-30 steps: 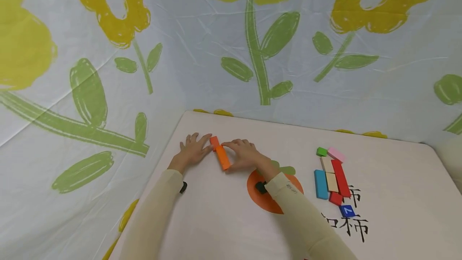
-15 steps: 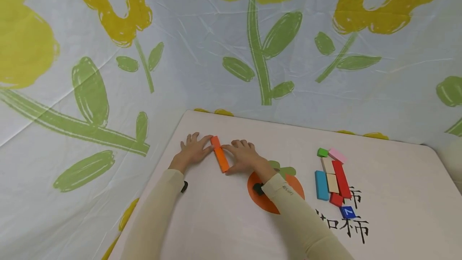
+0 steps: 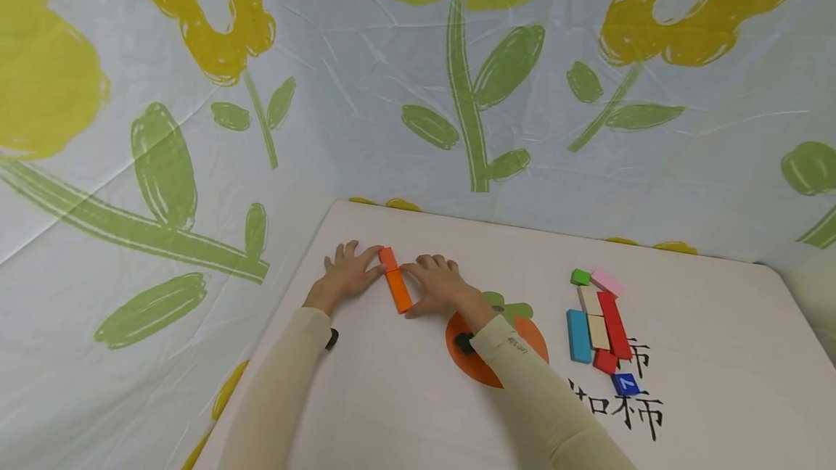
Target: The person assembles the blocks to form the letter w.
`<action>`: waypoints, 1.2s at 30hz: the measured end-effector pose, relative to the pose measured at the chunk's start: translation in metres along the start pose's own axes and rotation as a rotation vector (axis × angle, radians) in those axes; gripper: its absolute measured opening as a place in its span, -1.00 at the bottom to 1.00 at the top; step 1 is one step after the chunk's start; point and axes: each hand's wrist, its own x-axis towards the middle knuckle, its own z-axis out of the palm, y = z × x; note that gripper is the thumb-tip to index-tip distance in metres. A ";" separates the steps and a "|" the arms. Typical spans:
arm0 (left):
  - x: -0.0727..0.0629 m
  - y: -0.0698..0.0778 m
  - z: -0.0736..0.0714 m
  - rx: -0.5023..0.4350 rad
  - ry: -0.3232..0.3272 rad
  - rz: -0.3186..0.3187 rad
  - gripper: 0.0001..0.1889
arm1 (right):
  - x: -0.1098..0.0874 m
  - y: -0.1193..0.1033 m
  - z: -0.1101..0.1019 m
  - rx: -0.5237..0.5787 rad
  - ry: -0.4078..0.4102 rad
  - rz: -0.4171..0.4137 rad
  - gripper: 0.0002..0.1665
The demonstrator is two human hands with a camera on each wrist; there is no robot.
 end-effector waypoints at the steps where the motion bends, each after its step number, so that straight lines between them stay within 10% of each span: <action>1: 0.000 0.000 0.000 -0.001 0.002 0.001 -0.35 | 0.000 0.000 0.000 0.001 0.001 -0.002 0.07; 22: 0.001 -0.005 0.004 -0.031 0.012 0.007 -0.29 | 0.000 0.000 0.002 -0.027 -0.006 0.012 0.03; 36: -0.035 0.012 0.013 -0.041 -0.044 -0.009 -0.18 | -0.025 0.008 -0.003 0.063 0.083 0.007 0.04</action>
